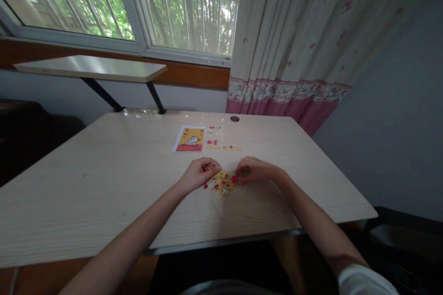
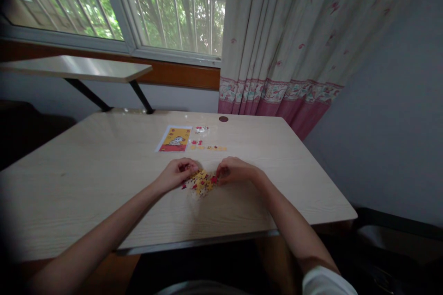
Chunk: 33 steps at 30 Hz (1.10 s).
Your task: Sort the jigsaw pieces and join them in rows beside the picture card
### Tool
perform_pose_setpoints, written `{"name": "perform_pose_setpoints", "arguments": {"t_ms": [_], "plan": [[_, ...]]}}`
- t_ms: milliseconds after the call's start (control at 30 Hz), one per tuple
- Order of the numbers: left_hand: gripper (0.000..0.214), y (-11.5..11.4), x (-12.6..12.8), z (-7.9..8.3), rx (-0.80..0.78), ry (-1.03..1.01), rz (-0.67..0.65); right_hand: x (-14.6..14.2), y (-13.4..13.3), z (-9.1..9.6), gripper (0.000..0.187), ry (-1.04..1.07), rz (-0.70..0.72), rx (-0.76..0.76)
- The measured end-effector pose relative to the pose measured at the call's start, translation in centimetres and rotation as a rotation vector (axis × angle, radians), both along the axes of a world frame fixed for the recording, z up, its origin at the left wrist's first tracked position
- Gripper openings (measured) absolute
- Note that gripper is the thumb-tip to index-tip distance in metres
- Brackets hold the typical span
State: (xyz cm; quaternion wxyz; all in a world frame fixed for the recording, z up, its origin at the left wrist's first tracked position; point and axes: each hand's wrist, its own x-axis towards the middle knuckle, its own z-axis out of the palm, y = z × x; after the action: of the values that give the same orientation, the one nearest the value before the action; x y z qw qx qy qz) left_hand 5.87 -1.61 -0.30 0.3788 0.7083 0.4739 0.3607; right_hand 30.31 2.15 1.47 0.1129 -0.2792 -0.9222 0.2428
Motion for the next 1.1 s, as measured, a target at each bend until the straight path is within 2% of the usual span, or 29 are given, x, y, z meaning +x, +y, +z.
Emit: {"name": "perform_pose_setpoints", "arguments": {"t_ms": [100,200,300,400,500,667,867,1100], "plan": [[0.029,0.0,-0.1,-0.2,-0.001,0.005,0.003,-0.2,0.0,-0.1,0.015,-0.013,-0.014,-0.068],[0.029,0.0,0.0,-0.1,-0.006,0.011,0.007,-0.1,0.2,0.1,0.010,0.028,-0.112,-0.137],[0.029,-0.1,0.1,0.0,-0.009,0.010,0.002,-0.3,0.2,0.4,0.007,0.153,-0.200,-0.153],[0.028,-0.2,0.2,0.1,-0.017,-0.017,-0.017,-1.2,-0.1,0.5,0.013,0.306,-0.226,-0.123],[0.029,-0.2,0.3,0.2,-0.047,-0.060,-0.031,-2.4,-0.5,0.1,0.018,0.430,-0.187,-0.057],[0.032,-0.2,0.6,0.3,-0.140,-0.203,-0.066,-4.1,-1.3,-0.3,0.024,0.541,-0.077,0.151],[0.040,0.0,1.0,0.1,-0.309,-0.411,-0.106,-4.5,-1.2,-0.5,0.022,0.618,-0.044,0.270],[0.034,0.0,0.8,0.6,-0.403,-0.560,-0.131,-4.6,-1.0,-0.8,0.016,0.627,-0.083,0.398]]}}
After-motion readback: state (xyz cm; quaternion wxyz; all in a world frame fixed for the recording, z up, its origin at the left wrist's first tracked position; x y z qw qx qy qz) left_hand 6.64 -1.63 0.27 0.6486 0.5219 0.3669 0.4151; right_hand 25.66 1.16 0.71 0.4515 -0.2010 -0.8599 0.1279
